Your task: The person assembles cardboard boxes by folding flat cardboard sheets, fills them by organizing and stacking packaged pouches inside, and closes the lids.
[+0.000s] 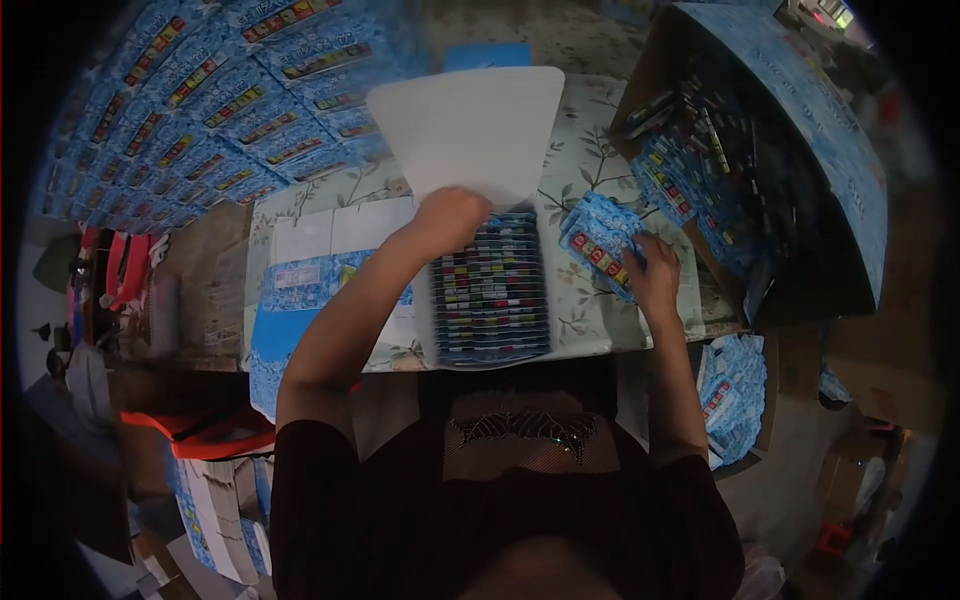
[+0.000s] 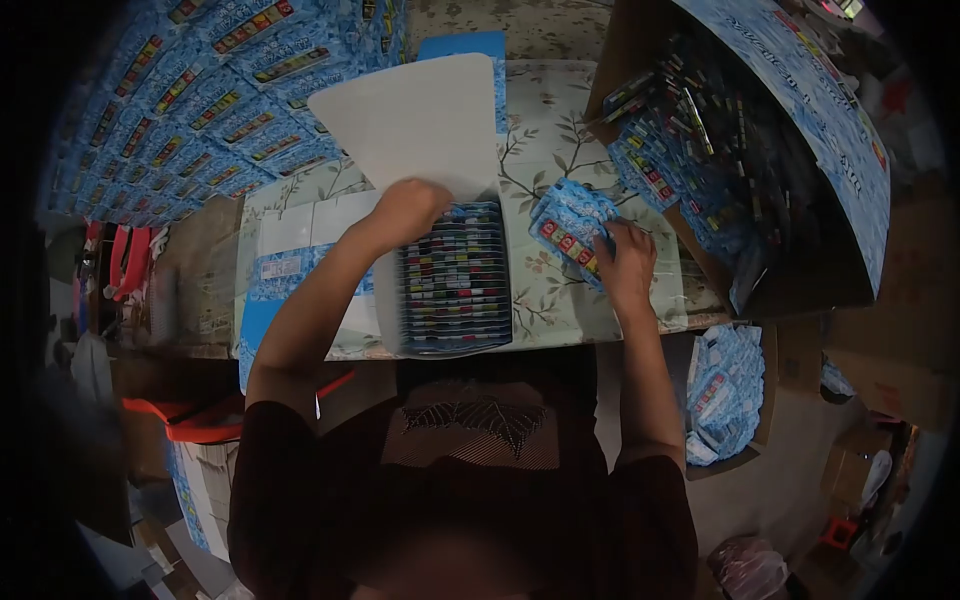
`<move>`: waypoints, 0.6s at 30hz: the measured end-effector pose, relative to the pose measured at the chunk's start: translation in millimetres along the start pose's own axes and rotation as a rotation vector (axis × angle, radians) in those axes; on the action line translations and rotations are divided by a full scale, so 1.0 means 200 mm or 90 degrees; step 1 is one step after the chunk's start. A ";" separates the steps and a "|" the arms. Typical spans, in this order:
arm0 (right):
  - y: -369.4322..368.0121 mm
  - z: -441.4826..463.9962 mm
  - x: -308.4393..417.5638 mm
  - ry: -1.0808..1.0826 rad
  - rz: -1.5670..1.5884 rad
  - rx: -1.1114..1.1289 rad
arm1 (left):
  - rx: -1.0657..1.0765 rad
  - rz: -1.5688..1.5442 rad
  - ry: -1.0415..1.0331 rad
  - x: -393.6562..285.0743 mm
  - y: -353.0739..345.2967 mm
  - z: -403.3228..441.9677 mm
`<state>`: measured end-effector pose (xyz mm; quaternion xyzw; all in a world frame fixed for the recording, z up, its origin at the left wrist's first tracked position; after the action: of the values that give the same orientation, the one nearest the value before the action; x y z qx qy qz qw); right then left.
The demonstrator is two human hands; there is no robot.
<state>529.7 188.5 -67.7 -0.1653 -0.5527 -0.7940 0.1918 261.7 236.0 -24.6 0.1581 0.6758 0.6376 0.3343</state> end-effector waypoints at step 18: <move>0.11 0.04 0.10 0.037 0.000 -0.051 | -0.124 -0.077 0.079 -0.11 0.03 -0.14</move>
<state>523.0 186.5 -36.6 -0.1496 -0.5147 -0.8200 0.2007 258.3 201.1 -14.6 0.0443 0.6383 0.6874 0.3436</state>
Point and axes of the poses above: each hand's wrist, its own z-axis towards the middle knuckle, its own y-axis out of the back of the hand, x = y × z, the point moved 9 cm from there along z, towards the middle knuckle, and after that the axes turned 5 degrees about -y, right-handed, at the moved point
